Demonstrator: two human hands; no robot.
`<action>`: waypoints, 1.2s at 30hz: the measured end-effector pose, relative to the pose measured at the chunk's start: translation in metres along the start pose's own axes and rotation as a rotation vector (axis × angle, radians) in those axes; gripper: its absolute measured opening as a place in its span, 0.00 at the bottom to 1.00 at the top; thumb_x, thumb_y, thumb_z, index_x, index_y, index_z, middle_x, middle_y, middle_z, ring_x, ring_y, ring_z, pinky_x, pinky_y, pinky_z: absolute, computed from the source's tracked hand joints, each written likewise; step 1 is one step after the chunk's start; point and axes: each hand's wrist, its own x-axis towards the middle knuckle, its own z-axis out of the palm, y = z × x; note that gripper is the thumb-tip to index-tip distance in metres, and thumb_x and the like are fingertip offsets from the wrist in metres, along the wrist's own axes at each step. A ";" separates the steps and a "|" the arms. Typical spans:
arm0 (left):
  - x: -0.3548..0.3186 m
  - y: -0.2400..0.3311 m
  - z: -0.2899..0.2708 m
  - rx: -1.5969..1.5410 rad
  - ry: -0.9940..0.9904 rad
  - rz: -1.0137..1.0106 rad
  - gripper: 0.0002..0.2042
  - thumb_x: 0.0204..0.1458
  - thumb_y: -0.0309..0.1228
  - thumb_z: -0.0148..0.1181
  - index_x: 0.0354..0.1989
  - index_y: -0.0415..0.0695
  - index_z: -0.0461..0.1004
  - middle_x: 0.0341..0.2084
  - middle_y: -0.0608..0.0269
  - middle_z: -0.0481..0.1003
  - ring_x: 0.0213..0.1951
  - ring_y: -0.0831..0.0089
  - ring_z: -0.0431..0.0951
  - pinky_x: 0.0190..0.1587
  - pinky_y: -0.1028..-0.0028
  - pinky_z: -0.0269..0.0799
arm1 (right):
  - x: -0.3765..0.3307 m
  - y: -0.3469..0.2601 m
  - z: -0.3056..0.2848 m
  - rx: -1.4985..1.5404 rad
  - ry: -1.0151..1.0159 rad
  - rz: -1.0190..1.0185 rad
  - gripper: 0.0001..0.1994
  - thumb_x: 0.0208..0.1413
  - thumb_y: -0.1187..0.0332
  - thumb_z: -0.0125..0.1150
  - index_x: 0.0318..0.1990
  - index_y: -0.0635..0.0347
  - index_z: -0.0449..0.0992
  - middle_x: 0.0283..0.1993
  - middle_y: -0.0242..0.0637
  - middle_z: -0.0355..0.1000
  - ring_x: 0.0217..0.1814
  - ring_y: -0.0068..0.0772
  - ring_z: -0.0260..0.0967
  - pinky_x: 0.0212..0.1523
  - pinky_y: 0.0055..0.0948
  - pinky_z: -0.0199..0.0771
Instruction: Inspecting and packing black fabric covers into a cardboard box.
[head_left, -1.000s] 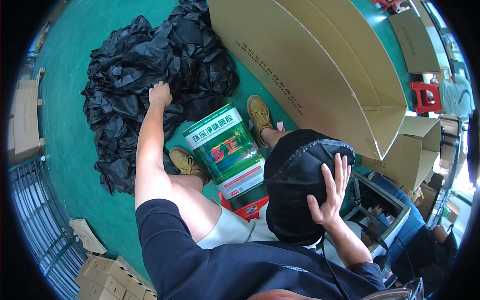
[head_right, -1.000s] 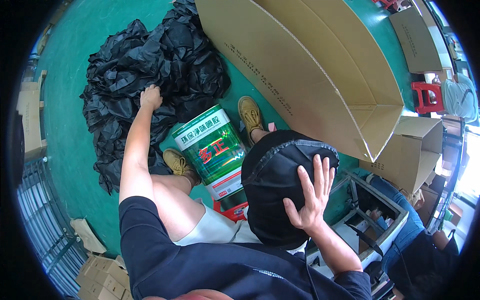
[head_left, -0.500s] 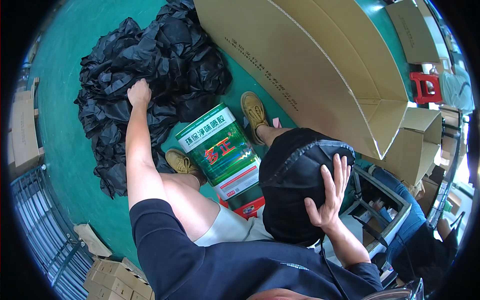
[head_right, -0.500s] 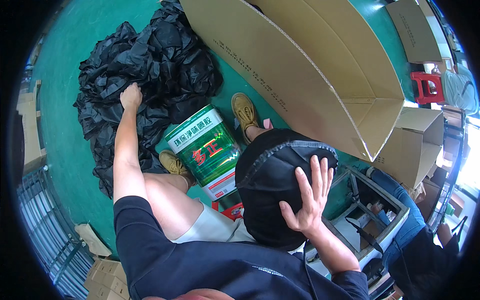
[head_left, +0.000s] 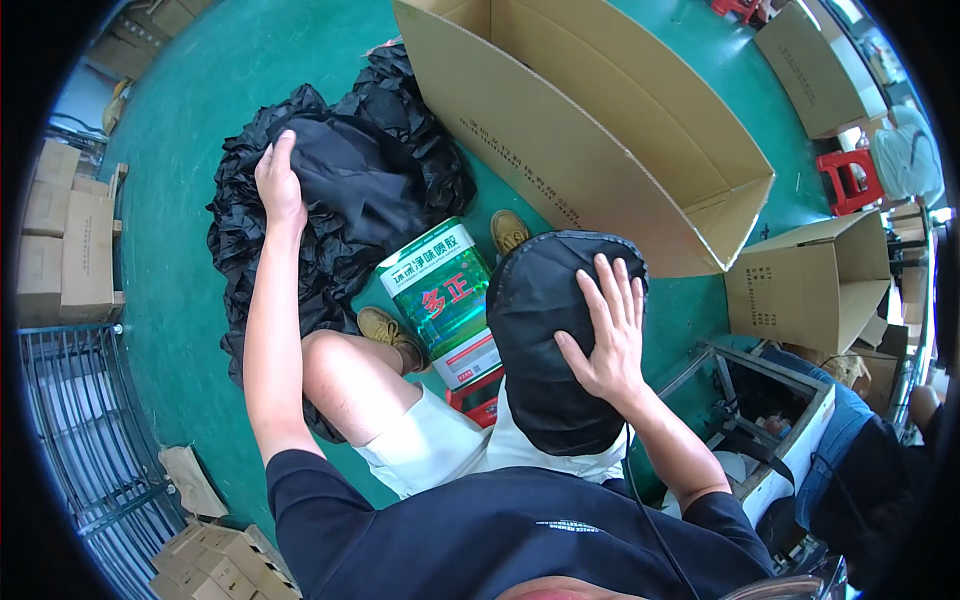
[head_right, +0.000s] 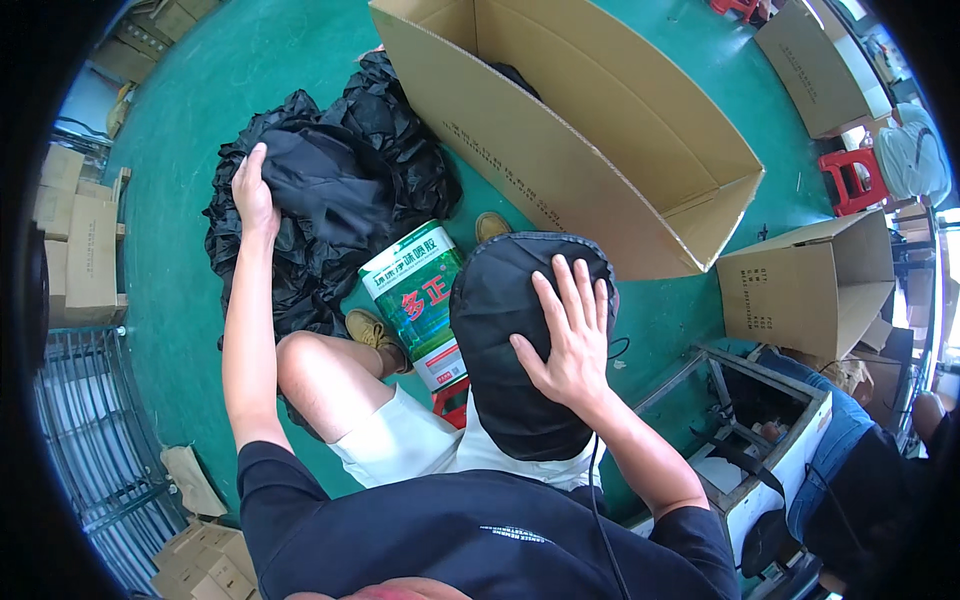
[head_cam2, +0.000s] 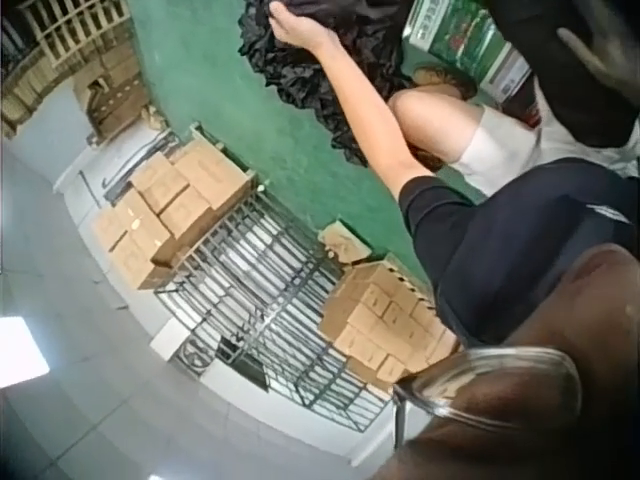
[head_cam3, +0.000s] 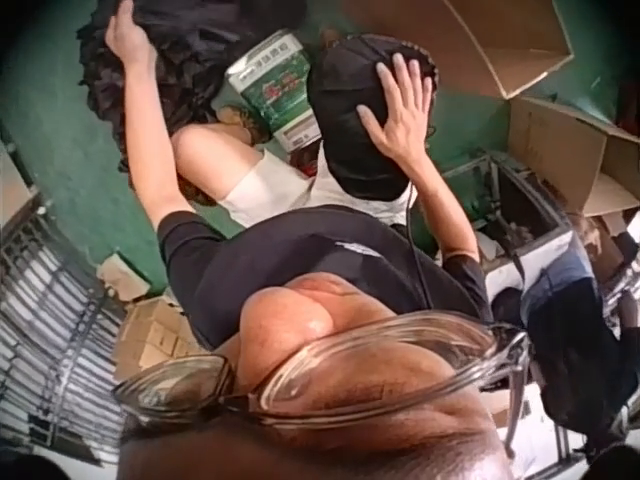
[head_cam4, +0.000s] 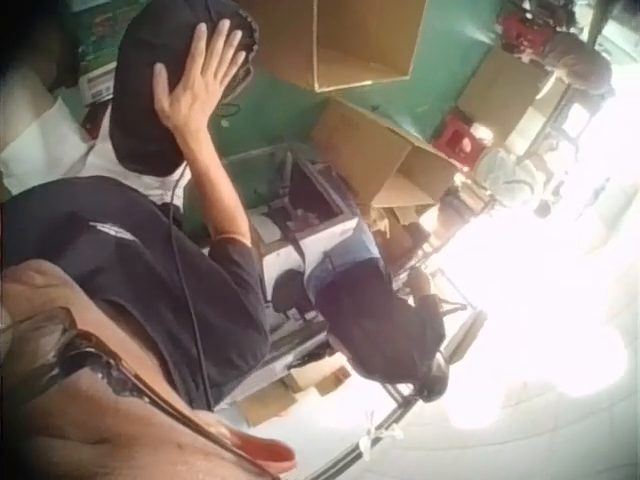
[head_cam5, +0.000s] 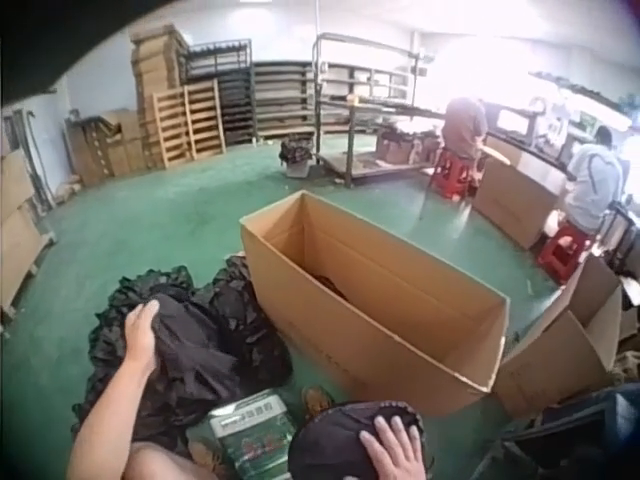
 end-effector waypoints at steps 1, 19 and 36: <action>-0.020 0.026 0.009 0.014 -0.062 -0.013 0.10 0.60 0.31 0.62 0.45 0.39 0.80 0.41 0.64 0.81 0.43 0.76 0.80 0.50 0.74 0.73 | -0.001 -0.002 -0.001 0.015 0.001 -0.009 0.39 0.53 0.57 0.67 0.71 0.59 0.60 0.79 0.52 0.47 0.82 0.58 0.37 0.78 0.58 0.30; -0.292 0.198 0.073 -0.437 -0.280 -0.127 0.38 0.34 0.35 0.62 0.58 0.28 0.65 0.49 0.40 0.74 0.50 0.49 0.78 0.55 0.56 0.75 | 0.025 -0.092 -0.010 1.585 -0.803 0.435 0.38 0.63 0.47 0.59 0.73 0.51 0.52 0.66 0.41 0.63 0.62 0.31 0.63 0.59 0.35 0.67; -0.346 0.089 -0.056 -0.104 0.128 -0.203 0.28 0.53 0.28 0.61 0.63 0.37 0.63 0.59 0.52 0.71 0.61 0.64 0.70 0.66 0.64 0.61 | 0.019 -0.071 -0.035 1.679 -0.442 0.059 0.28 0.38 0.84 0.64 0.53 0.60 0.71 0.55 0.34 0.72 0.63 0.29 0.64 0.67 0.31 0.57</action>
